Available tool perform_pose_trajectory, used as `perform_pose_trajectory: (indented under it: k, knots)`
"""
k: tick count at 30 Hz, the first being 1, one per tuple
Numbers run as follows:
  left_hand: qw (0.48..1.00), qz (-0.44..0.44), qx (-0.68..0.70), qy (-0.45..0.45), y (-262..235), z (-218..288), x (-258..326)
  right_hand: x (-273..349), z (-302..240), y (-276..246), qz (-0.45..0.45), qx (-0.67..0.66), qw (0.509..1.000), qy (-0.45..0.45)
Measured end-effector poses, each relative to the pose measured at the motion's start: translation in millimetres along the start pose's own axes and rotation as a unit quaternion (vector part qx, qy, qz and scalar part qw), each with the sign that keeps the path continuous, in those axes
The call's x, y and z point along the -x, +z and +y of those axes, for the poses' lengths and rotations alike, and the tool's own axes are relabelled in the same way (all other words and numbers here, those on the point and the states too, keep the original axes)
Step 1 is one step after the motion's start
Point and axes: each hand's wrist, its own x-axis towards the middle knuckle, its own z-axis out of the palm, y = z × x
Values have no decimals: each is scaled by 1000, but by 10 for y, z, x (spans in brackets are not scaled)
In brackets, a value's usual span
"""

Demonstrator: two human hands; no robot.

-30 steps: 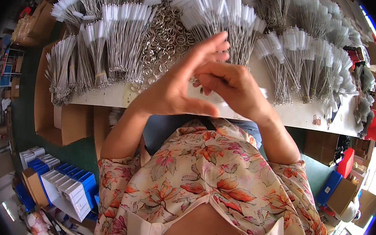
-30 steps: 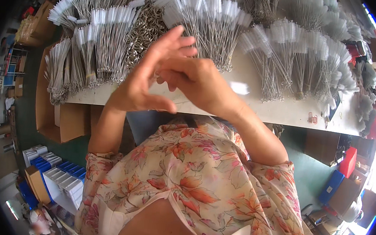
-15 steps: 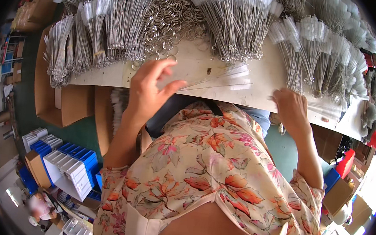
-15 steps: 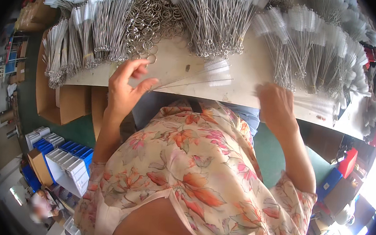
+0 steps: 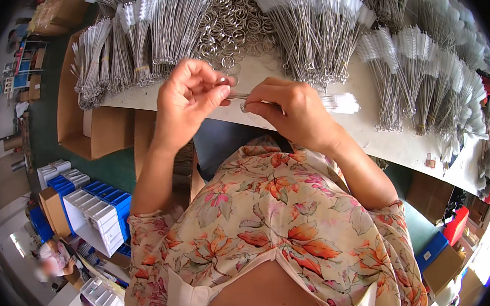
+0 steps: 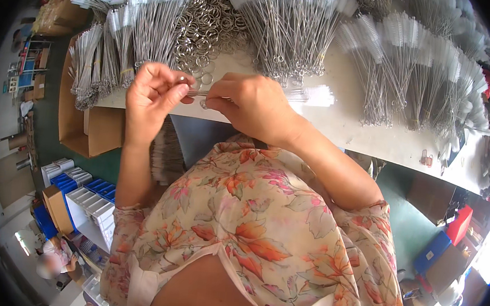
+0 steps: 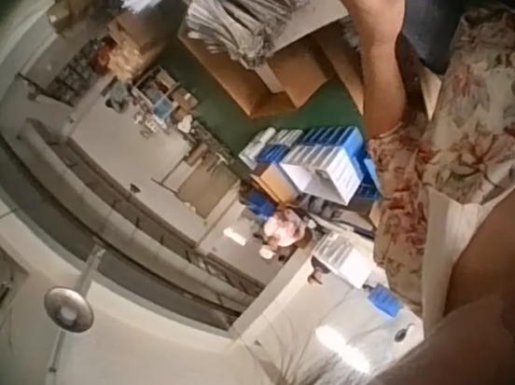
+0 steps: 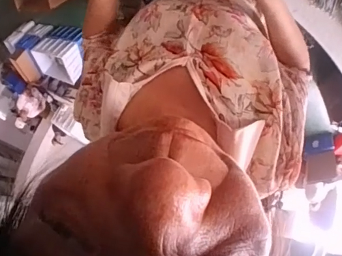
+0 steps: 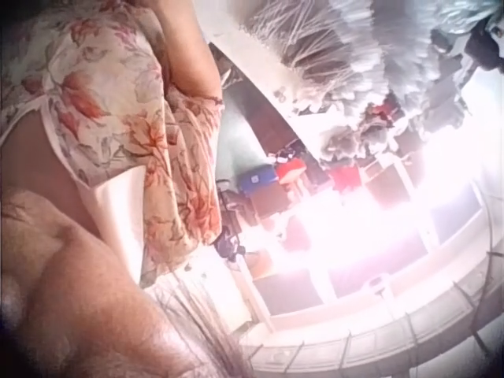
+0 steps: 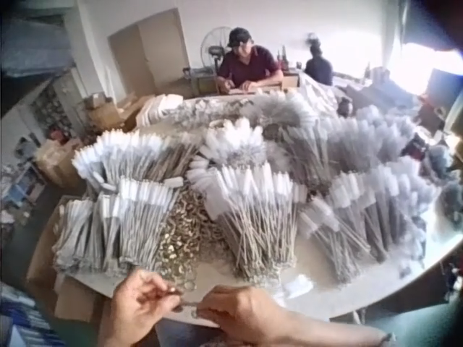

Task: The person is assembling small white brushes onto metal rings in a workshop environment.

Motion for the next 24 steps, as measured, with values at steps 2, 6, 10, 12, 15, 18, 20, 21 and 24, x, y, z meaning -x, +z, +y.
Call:
perform_pose_trajectory:
  k: [2, 6, 10, 12, 15, 18, 20, 21, 24]
  knots:
    - [999, -37, -10, 5, -57, 160, -83, -44, -51, -168, -46, -92, 995, 17]
    - [976, -191, -62, 83, -137, 374, -280, -31, -66, -375, -72, -241, 966, 55]
    - [966, -231, -51, 102, -67, 471, -375, -44, -111, -573, -111, -306, 935, 140]
    - [970, -203, -48, 127, -5, 479, -371, -33, -70, -570, -110, -313, 932, 148]
    - [969, -186, -84, 137, 26, 503, -347, -16, -28, -552, -106, -332, 924, 155]
    - [959, -180, -111, 190, 85, 482, -356, -11, -4, -538, -102, -358, 914, 160]
    - [962, -149, -116, 198, 183, 472, -327, -18, 11, -513, -102, -372, 908, 165]
    - [964, -119, -119, 206, 222, 467, -317, -17, 20, -487, -84, -398, 901, 149]
    - [931, -95, -182, 303, 261, 475, -312, -62, -43, -562, -26, -436, 892, 117]
